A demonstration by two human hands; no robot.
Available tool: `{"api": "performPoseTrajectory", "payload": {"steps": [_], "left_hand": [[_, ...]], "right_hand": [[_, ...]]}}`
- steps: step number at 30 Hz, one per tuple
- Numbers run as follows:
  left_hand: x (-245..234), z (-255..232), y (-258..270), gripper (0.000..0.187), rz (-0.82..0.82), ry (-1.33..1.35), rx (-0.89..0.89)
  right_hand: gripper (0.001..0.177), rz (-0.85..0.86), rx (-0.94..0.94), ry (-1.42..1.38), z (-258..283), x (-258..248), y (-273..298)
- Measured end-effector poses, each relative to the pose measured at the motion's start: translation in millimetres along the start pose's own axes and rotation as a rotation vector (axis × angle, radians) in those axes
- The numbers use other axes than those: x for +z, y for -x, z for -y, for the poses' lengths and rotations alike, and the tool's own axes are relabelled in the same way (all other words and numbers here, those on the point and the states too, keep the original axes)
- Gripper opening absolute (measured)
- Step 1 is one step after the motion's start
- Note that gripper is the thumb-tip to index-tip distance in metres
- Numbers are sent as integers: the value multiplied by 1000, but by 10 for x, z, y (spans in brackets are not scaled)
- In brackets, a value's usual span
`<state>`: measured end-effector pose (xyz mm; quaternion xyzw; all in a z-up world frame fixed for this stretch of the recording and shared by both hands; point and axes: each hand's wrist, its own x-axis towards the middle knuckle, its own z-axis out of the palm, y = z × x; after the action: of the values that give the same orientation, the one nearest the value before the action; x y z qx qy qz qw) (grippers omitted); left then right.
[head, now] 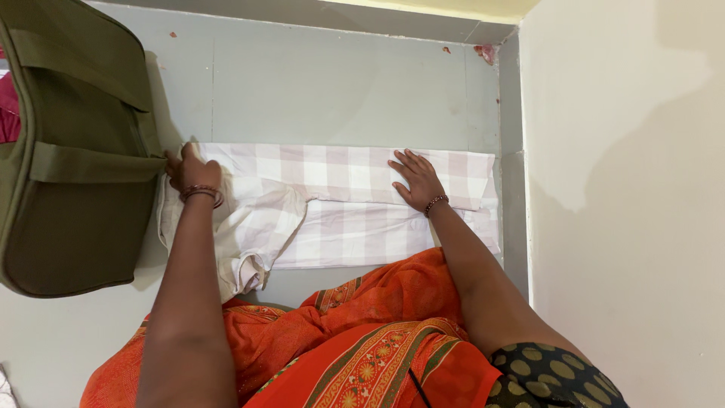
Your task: The person folds a white and grey plaid shirt by smoothing it out, folding the sleeves inward, and then folding the body of the shirt into a square, finally placing it on top of other folded items.
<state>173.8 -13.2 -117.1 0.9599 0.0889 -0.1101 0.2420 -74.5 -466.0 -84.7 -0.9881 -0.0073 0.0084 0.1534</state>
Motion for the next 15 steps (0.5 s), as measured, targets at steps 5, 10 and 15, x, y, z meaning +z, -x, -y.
{"api": "performPoseTrajectory", "payload": {"steps": [5, 10, 15], "left_hand": [[469, -588, 415, 61, -225, 567, 474], [648, -898, 1132, 53, 173, -157, 434], [575, -606, 909, 62, -30, -238, 418]], "right_hand": [[51, -7, -14, 0, -4, -9, -7], [49, -13, -6, -6, -3, -6, -2], [48, -13, -4, -9, 0, -3, 0]]}}
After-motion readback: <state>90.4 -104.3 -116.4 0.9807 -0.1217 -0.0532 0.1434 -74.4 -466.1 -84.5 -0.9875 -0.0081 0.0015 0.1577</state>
